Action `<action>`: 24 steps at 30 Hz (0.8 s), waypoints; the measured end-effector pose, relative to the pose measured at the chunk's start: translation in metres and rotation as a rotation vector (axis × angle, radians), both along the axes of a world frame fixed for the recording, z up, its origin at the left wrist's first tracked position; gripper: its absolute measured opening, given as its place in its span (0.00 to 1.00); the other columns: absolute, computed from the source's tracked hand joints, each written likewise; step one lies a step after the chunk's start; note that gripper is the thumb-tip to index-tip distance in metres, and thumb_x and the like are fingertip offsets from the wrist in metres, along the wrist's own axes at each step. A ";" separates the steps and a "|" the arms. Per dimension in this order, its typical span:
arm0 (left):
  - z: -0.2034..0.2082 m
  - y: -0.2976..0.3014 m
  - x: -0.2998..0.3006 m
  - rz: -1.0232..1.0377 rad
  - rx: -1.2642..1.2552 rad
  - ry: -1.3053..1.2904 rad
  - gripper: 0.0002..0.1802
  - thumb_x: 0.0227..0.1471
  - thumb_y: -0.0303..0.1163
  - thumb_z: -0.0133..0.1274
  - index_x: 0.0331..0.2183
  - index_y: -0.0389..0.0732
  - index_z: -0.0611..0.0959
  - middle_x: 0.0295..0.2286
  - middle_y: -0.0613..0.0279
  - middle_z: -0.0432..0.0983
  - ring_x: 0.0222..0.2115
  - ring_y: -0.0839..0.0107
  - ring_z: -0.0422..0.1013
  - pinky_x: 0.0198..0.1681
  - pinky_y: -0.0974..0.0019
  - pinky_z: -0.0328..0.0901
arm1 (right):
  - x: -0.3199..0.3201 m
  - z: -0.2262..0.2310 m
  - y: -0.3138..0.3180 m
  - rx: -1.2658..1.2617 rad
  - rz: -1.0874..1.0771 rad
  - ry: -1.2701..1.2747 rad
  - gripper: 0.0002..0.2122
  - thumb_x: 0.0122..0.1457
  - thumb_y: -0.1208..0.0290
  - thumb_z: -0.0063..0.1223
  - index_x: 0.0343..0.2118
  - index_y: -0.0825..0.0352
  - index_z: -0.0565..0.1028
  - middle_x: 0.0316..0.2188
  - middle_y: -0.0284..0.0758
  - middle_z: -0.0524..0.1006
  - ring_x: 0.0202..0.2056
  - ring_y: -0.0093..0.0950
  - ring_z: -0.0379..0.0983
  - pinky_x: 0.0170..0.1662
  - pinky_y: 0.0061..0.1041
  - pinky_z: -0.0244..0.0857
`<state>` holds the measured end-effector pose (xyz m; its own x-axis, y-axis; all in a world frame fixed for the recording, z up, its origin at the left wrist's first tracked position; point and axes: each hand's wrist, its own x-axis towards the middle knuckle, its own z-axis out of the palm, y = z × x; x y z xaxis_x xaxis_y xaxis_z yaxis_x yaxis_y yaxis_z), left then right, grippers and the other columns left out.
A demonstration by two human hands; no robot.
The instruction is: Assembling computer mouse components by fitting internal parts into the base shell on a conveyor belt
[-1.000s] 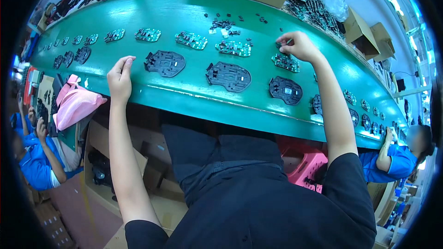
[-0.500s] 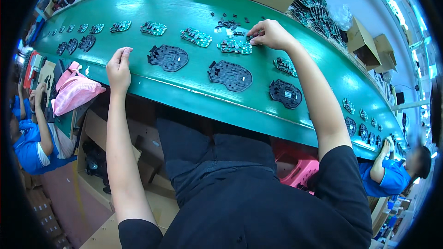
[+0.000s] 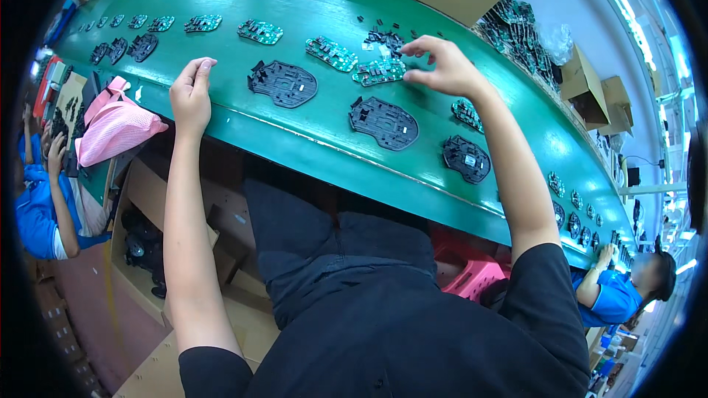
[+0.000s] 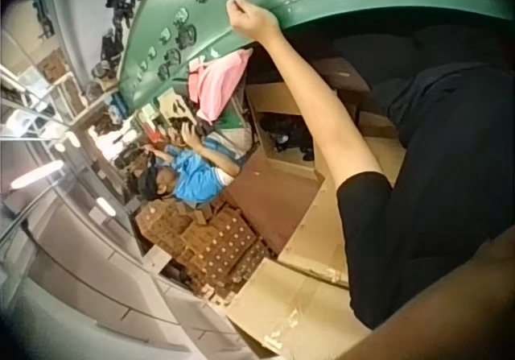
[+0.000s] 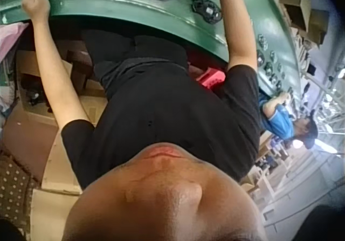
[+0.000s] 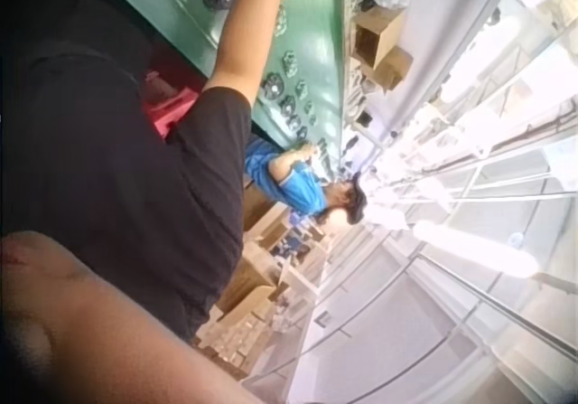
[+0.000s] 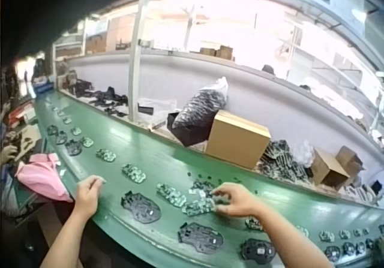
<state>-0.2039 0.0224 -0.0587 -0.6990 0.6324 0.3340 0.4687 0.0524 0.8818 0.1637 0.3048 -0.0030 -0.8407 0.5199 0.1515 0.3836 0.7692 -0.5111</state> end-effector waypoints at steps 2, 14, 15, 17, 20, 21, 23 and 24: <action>-0.001 0.001 -0.001 -0.006 0.020 -0.013 0.13 0.66 0.33 0.51 0.38 0.36 0.86 0.21 0.72 0.69 0.21 0.82 0.57 0.24 0.75 0.52 | -0.001 -0.012 -0.012 0.111 0.029 0.030 0.20 0.50 0.68 0.67 0.48 0.65 0.81 0.39 0.37 0.82 0.38 0.32 0.77 0.46 0.30 0.73; -0.002 0.001 -0.001 -0.004 0.033 0.036 0.13 0.67 0.35 0.50 0.39 0.38 0.86 0.20 0.74 0.64 0.21 0.84 0.56 0.23 0.76 0.50 | 0.016 0.006 -0.041 -0.022 -0.111 -0.082 0.24 0.48 0.68 0.70 0.49 0.68 0.78 0.39 0.37 0.81 0.39 0.33 0.76 0.48 0.31 0.73; 0.000 -0.001 -0.002 0.002 0.029 0.042 0.13 0.67 0.35 0.50 0.39 0.37 0.86 0.20 0.74 0.65 0.21 0.83 0.56 0.23 0.76 0.51 | 0.022 0.006 -0.044 -0.022 -0.137 -0.086 0.24 0.49 0.67 0.70 0.49 0.68 0.78 0.39 0.37 0.81 0.39 0.33 0.76 0.48 0.31 0.73; 0.000 0.000 -0.002 -0.001 0.020 0.049 0.13 0.67 0.35 0.51 0.38 0.37 0.86 0.21 0.73 0.67 0.21 0.82 0.57 0.24 0.75 0.52 | 0.040 0.000 -0.046 -0.022 -0.203 -0.100 0.24 0.49 0.66 0.71 0.49 0.68 0.78 0.39 0.38 0.80 0.39 0.33 0.76 0.48 0.30 0.72; -0.001 0.000 0.002 -0.006 0.011 0.054 0.13 0.67 0.35 0.51 0.38 0.37 0.86 0.21 0.72 0.68 0.21 0.81 0.58 0.24 0.74 0.53 | 0.058 -0.005 -0.029 -0.019 -0.211 0.002 0.23 0.51 0.65 0.70 0.49 0.68 0.78 0.38 0.38 0.80 0.39 0.32 0.76 0.47 0.30 0.73; 0.000 0.000 0.003 -0.002 0.009 0.056 0.14 0.67 0.35 0.51 0.38 0.37 0.86 0.21 0.72 0.68 0.21 0.81 0.58 0.24 0.74 0.53 | 0.067 -0.005 -0.012 -0.018 -0.216 0.004 0.23 0.51 0.65 0.70 0.49 0.68 0.78 0.38 0.38 0.80 0.39 0.32 0.76 0.47 0.30 0.73; 0.000 -0.001 0.003 0.014 0.001 0.060 0.14 0.67 0.35 0.51 0.38 0.37 0.86 0.21 0.72 0.68 0.21 0.81 0.58 0.24 0.74 0.53 | 0.085 -0.007 0.031 0.000 -0.586 0.059 0.24 0.51 0.65 0.70 0.51 0.68 0.78 0.40 0.38 0.81 0.39 0.31 0.76 0.45 0.31 0.73; 0.000 0.001 0.004 0.013 0.005 0.060 0.14 0.67 0.35 0.51 0.38 0.37 0.86 0.21 0.72 0.68 0.21 0.81 0.58 0.24 0.74 0.53 | 0.092 -0.011 0.050 0.003 -0.587 0.061 0.24 0.51 0.65 0.70 0.51 0.68 0.78 0.40 0.38 0.81 0.39 0.31 0.76 0.45 0.31 0.73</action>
